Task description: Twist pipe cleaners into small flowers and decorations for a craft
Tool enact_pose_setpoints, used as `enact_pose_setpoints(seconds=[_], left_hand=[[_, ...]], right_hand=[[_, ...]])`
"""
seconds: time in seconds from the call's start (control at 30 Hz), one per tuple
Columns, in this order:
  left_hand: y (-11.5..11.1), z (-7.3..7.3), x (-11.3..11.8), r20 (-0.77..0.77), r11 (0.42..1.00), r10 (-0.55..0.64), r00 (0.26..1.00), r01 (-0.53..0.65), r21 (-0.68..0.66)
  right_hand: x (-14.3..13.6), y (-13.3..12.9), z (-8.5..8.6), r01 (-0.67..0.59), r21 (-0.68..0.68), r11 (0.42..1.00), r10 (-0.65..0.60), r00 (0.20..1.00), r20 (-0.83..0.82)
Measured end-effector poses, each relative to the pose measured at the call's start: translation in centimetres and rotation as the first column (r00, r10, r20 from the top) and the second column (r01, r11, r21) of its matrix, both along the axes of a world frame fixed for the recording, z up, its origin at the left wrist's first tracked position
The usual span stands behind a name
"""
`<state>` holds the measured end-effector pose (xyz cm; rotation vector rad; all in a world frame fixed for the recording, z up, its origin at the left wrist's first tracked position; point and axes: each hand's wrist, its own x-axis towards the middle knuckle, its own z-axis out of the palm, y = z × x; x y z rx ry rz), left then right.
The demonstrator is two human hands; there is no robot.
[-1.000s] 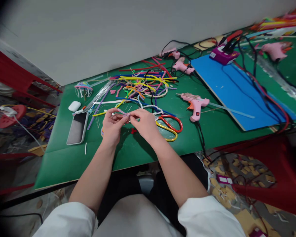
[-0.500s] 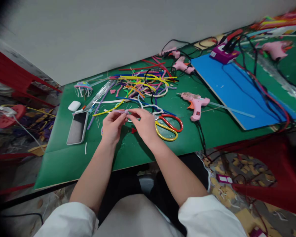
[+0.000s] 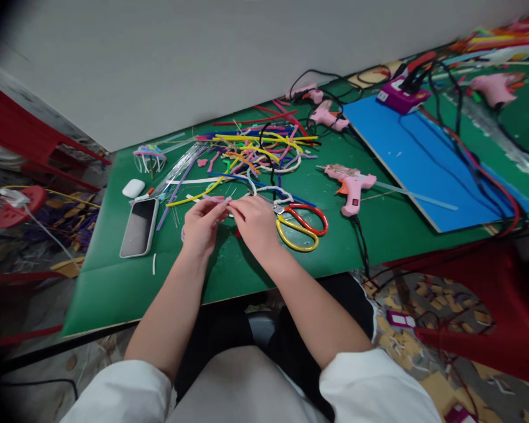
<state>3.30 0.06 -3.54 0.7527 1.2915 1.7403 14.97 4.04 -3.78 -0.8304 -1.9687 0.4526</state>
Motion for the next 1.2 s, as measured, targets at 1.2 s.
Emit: enact_pose_setpoints(seconds=[1.2], left_hand=[[-0.2, 0.1, -0.2, -0.093, 0.997, -0.070, 0.993, 0.067, -0.033]], right_hand=[[0.4, 0.5, 0.9, -0.154, -0.491, 0.857, 0.099, 0.986, -0.136]])
